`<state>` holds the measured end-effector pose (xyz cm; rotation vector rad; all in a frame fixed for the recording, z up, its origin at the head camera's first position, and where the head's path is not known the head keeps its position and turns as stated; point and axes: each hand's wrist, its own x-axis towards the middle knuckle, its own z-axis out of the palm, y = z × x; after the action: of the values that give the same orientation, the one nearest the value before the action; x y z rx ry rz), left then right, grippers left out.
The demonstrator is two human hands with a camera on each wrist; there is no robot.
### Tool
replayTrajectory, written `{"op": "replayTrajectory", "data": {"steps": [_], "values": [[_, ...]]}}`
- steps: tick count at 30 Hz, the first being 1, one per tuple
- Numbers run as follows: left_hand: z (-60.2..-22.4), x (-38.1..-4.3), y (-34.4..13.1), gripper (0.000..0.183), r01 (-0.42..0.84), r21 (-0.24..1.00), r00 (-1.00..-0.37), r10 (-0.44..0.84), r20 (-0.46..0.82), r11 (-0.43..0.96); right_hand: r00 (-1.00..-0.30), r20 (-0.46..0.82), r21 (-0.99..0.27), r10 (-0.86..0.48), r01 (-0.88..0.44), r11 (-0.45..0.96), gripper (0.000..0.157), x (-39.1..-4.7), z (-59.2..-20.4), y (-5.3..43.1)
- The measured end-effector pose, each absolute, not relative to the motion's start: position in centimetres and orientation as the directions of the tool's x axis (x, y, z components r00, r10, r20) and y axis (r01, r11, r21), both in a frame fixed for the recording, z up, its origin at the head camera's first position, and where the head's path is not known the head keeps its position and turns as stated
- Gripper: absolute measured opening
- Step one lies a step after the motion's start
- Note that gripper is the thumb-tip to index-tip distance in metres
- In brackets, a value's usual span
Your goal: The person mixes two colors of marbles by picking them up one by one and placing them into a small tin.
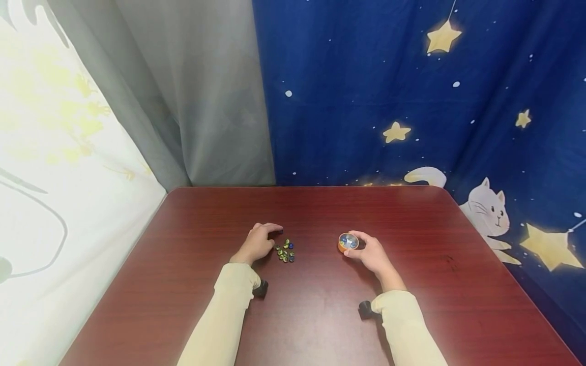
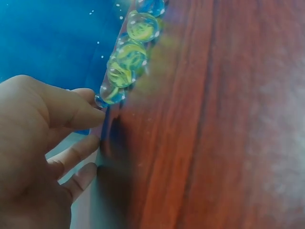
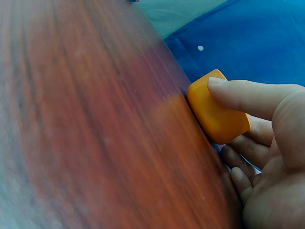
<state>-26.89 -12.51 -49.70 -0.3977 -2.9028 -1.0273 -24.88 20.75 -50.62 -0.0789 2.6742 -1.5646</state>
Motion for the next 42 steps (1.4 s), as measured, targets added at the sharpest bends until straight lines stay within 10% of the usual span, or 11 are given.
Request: {"op": "replayTrajectory", "data": {"steps": [42], "values": [[-50.2,-27.01,-12.25,0.018,0.206,0.588,-0.977,0.133,0.167,0.782,-0.998,-0.004,-0.867,-0.067,-0.03,0.498,0.061,-24.98,-50.79,21.01]]}}
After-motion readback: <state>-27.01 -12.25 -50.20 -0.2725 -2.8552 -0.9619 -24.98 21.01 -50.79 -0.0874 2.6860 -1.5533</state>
